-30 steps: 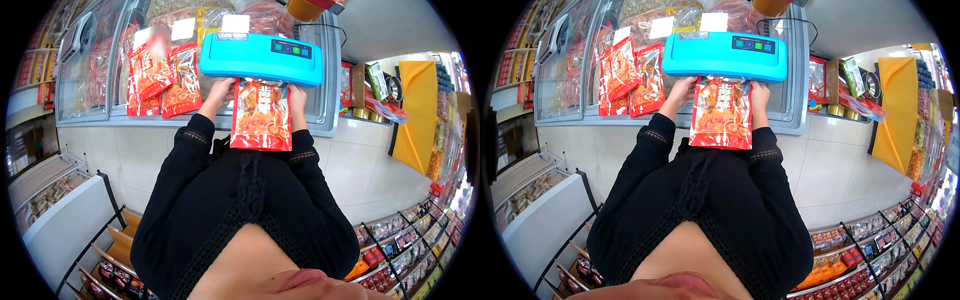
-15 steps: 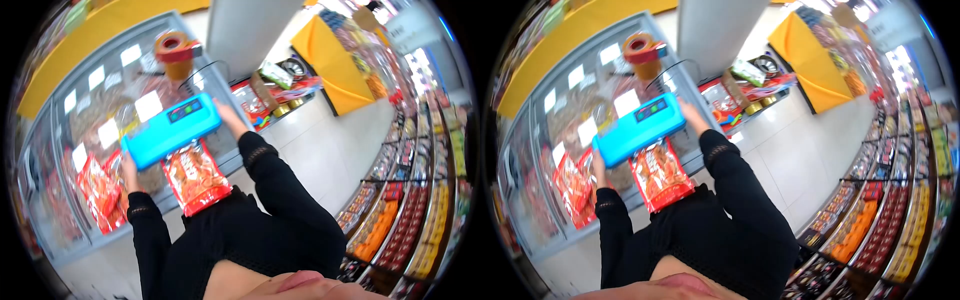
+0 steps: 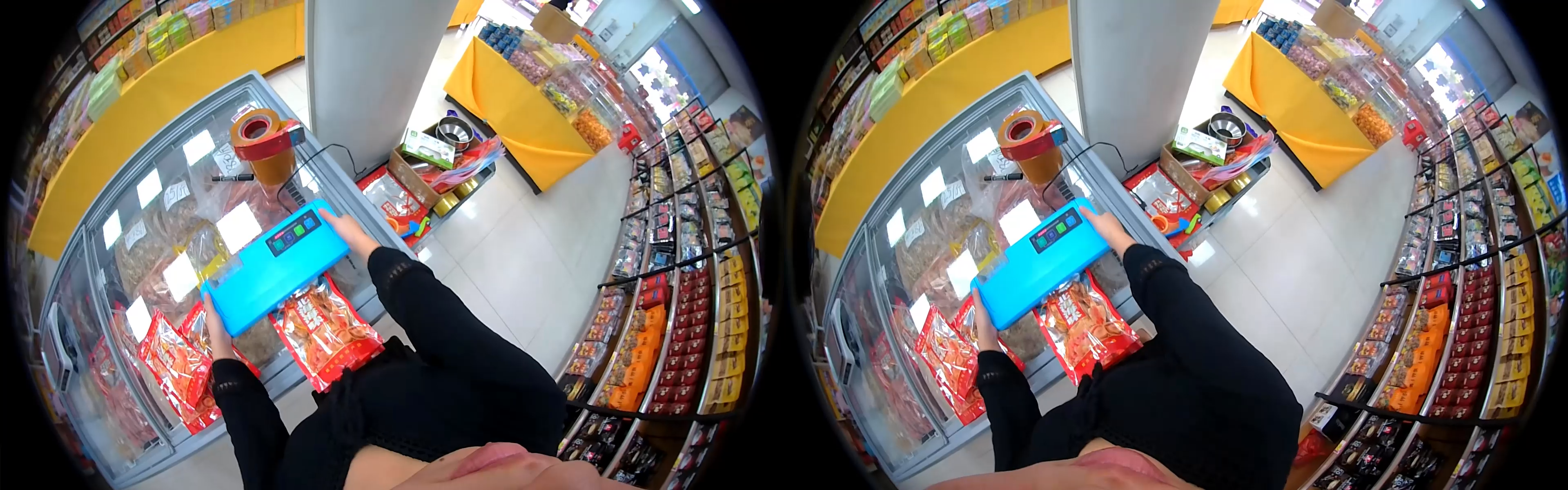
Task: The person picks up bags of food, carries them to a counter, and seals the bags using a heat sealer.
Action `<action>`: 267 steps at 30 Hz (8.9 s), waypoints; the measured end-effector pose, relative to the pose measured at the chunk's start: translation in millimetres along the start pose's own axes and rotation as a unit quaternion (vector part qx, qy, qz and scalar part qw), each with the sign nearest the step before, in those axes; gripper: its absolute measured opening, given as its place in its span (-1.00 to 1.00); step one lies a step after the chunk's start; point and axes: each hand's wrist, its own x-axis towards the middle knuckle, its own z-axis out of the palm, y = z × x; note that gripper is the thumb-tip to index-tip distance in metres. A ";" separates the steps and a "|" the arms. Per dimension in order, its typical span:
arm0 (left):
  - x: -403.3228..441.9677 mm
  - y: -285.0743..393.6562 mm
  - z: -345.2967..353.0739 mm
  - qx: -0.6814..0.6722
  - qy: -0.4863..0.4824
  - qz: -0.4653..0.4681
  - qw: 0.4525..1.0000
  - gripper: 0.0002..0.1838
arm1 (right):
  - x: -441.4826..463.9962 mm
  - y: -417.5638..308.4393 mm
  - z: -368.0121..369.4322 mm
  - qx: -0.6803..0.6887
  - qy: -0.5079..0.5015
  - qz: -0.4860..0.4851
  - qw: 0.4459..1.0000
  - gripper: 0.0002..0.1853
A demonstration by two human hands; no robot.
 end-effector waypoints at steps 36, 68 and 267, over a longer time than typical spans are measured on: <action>-38.3 -3.7 11.8 0.081 0.128 0.045 0.987 -0.30 | -34.7 17.8 -3.0 0.035 0.074 -0.123 0.989 -0.16; -40.7 -2.8 15.2 0.093 0.123 0.058 0.986 -0.23 | -50.0 9.7 -9.5 0.048 0.053 -0.121 0.990 -0.14; -46.2 2.0 22.0 0.067 0.085 0.061 0.992 -0.22 | -55.5 3.5 -9.8 0.035 0.067 -0.122 0.990 -0.15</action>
